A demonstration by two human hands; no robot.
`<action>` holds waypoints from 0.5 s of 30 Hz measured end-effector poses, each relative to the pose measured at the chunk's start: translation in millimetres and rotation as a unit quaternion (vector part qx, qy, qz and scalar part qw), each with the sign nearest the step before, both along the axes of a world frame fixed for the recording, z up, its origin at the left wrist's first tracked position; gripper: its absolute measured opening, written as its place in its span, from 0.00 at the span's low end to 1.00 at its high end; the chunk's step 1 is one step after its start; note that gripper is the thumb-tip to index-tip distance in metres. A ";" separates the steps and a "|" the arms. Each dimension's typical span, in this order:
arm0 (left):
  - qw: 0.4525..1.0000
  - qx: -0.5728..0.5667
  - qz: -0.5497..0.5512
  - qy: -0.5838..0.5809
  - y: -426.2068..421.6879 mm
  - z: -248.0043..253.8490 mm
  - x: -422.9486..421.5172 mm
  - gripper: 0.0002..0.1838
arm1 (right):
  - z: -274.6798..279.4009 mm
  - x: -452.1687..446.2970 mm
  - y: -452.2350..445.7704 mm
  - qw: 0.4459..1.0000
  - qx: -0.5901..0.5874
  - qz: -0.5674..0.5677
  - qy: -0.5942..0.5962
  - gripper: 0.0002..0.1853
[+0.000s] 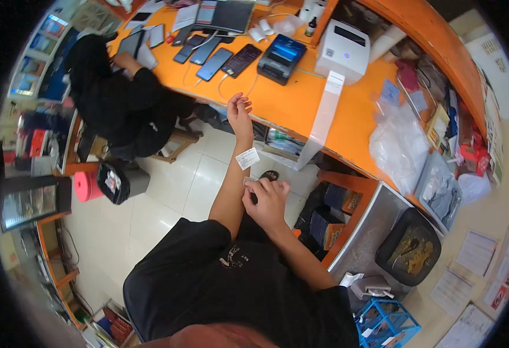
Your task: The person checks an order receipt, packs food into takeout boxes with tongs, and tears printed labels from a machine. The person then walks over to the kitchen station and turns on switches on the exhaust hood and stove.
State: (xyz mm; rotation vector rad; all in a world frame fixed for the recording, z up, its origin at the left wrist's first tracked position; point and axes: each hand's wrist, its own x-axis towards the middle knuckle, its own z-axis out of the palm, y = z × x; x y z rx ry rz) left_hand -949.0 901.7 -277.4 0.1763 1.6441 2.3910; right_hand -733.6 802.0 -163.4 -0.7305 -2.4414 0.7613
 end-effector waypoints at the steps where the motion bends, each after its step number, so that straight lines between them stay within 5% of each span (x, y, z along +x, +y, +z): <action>1: 1.000 -0.007 0.006 0.006 -18.6 -3.2 1.7 0.11 | 4.6 6.7 -13.1 1.000 -0.015 0.027 0.003 0.12; 7: 0.999 -0.025 0.027 -0.001 -169.5 -28.2 -6.0 0.13 | 13.7 27.6 -61.6 0.985 -0.096 0.143 0.002 0.15; 10: 0.995 -0.040 0.034 -0.085 -280.4 -64.7 -5.5 0.13 | 8.6 24.0 -63.3 0.955 -0.242 0.168 0.032 0.13; 11: 0.991 -0.054 0.033 -0.115 -321.4 -89.9 -6.7 0.13 | 11.5 25.0 -57.2 0.965 -0.161 0.203 0.029 0.14; 14: 0.983 -0.089 0.061 -0.149 -446.8 -123.7 16.6 0.15 | 33.0 28.7 -51.0 0.930 -0.337 0.118 -0.086 0.18; 15: 0.971 -0.131 0.095 -0.178 -483.2 -125.8 24.8 0.15 | 16.8 29.2 -47.5 0.935 -0.323 0.147 0.015 0.24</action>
